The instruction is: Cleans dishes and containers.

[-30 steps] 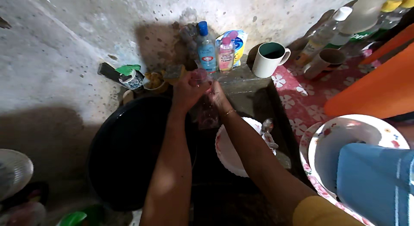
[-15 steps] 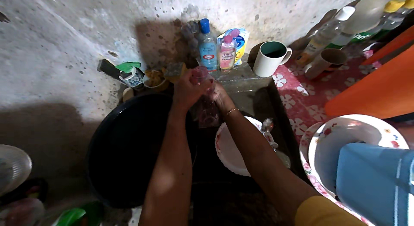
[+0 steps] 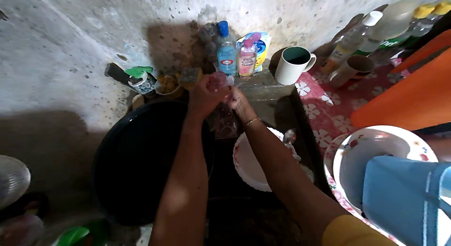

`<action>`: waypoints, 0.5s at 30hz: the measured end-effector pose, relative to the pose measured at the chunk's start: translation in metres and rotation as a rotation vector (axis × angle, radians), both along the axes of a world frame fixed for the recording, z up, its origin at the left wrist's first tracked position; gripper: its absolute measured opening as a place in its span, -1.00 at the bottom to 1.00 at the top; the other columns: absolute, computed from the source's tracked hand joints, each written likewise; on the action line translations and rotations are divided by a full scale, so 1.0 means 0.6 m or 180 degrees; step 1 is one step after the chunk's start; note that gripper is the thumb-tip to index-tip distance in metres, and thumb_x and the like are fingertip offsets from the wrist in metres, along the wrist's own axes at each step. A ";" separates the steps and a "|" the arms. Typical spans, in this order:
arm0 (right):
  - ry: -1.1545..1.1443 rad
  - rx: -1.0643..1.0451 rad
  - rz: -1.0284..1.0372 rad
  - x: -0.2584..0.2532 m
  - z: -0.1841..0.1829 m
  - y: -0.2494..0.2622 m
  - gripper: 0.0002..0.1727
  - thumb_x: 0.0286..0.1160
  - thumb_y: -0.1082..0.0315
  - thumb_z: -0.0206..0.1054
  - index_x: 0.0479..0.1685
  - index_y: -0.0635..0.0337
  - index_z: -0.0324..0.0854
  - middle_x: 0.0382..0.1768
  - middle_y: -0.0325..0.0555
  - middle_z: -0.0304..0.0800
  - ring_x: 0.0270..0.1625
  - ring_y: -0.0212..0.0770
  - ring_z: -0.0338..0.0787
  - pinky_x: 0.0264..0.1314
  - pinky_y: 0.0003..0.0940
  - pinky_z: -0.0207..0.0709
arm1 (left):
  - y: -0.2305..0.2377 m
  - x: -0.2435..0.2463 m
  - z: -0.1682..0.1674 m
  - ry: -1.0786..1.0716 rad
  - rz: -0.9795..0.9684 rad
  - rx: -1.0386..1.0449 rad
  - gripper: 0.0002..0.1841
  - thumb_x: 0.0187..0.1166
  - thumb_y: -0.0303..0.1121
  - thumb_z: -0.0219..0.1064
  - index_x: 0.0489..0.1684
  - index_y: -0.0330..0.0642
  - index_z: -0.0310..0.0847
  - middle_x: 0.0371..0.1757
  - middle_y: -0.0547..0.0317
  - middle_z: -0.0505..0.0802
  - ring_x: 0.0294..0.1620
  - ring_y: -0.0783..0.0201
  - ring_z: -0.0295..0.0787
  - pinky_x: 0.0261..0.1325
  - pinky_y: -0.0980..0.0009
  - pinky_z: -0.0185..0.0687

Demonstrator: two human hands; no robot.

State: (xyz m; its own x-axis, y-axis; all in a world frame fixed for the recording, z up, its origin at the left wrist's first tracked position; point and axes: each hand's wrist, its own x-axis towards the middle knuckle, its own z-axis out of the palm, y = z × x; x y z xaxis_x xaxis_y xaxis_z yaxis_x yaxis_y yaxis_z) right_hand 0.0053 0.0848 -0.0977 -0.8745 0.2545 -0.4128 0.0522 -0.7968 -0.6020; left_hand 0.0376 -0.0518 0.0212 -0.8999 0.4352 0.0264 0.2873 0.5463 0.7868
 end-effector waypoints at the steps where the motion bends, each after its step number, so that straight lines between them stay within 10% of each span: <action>1: -0.0052 0.0002 -0.0011 -0.003 -0.005 -0.001 -0.84 0.83 0.20 0.06 -0.04 0.04 0.47 -0.44 -0.23 0.58 -0.49 -0.36 0.59 -0.47 -0.45 0.55 | -0.001 0.000 0.000 0.0022 -0.0002 0.0012 -0.42 0.54 -0.14 0.50 0.42 -0.34 0.55 0.22 -0.28 0.77 0.22 -0.10 0.76 0.32 -0.10 0.63; 15: -0.0182 -0.0563 -0.0412 -0.010 -0.012 -0.011 -0.59 0.86 -0.09 -0.07 0.04 0.04 0.48 -0.30 -0.18 0.60 -0.31 -0.29 0.64 -0.29 -0.37 0.58 | -0.001 -0.002 -0.005 0.0038 -0.0003 0.0079 -0.41 0.49 -0.14 0.54 0.39 -0.33 0.57 0.16 -0.24 0.79 0.15 -0.05 0.78 0.27 -0.06 0.66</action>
